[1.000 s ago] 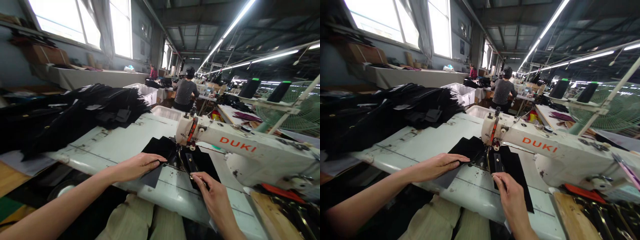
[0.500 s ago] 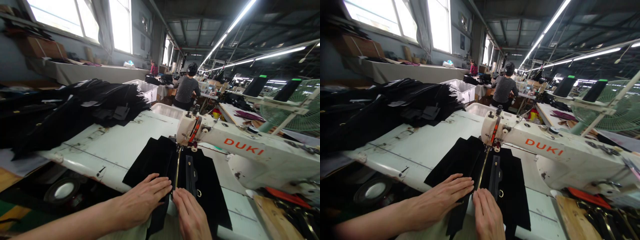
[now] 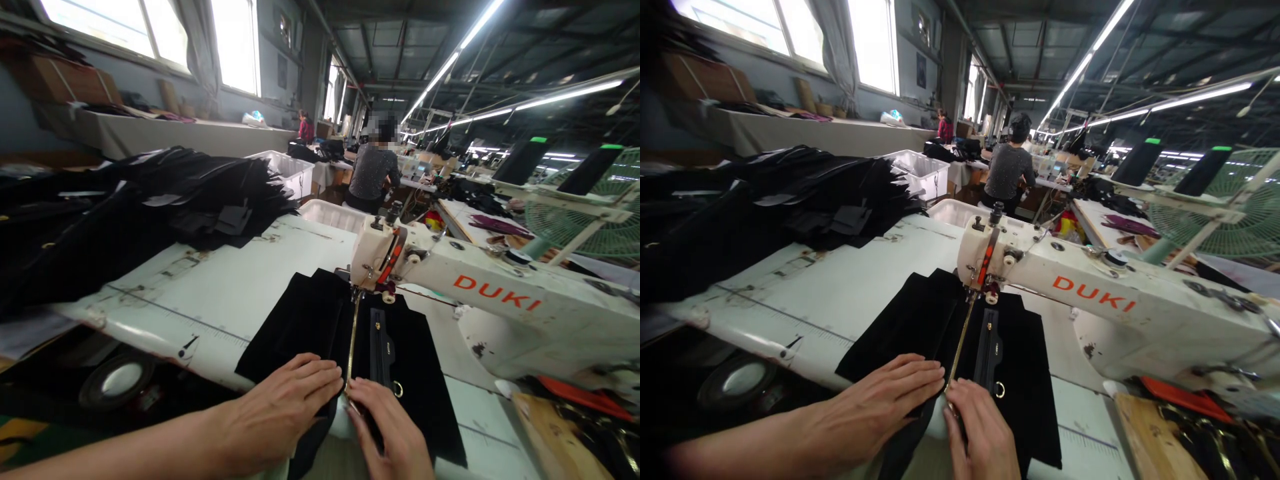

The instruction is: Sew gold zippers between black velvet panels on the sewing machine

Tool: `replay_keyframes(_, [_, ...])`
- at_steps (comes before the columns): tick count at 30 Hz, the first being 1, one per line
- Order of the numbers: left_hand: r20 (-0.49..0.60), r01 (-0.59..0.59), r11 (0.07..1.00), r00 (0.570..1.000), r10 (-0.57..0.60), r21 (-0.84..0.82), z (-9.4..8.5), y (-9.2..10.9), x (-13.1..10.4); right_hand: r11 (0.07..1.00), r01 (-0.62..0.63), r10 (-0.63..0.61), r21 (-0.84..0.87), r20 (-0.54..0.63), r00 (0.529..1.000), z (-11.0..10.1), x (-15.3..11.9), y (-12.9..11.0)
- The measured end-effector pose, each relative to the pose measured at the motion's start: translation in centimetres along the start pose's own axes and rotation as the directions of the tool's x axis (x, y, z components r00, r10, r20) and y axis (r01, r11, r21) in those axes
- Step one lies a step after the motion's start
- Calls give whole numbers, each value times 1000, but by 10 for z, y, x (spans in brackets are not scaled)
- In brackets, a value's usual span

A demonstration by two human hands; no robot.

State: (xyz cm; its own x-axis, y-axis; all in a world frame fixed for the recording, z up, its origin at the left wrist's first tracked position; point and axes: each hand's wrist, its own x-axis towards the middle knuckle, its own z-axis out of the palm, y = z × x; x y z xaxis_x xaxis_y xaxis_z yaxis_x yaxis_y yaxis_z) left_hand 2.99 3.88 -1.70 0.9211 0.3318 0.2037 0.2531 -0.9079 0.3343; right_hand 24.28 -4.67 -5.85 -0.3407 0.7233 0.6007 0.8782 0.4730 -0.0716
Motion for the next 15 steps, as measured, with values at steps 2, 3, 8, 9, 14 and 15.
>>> replay_keyframes(2, [-7, -16, 1000, 1000, 16, -17, -2, -1, 0, 997, -79, 78, -20, -14, 997, 3, -2, 0])
replay_keyframes(3, [-5, -17, 1000, 1000, 17, -23, -3, -1, 0, 995, -84, 83, -56, -20, 996, 5, -4, 0])
replay_keyframes(8, [11, 10, 1000, 1000, -10, -12, -6, 2, -3, 983, 75, -72, -170, 25, 997, 13, -8, 4])
replay_keyframes(9, [18, 17, 1000, 1000, -17, -7, -6, 3, -3, 977, 115, -109, -180, 46, 993, 13, -8, 5])
replay_keyframes(14, [12, 22, 1000, 1000, -22, -22, -5, 3, -3, 977, 163, -152, -137, 88, 984, 6, -1, 9])
replay_keyframes(15, [6, 13, 1000, 1000, -13, -29, -5, 2, -3, 986, 137, -129, -96, 87, 988, 4, 2, 9])
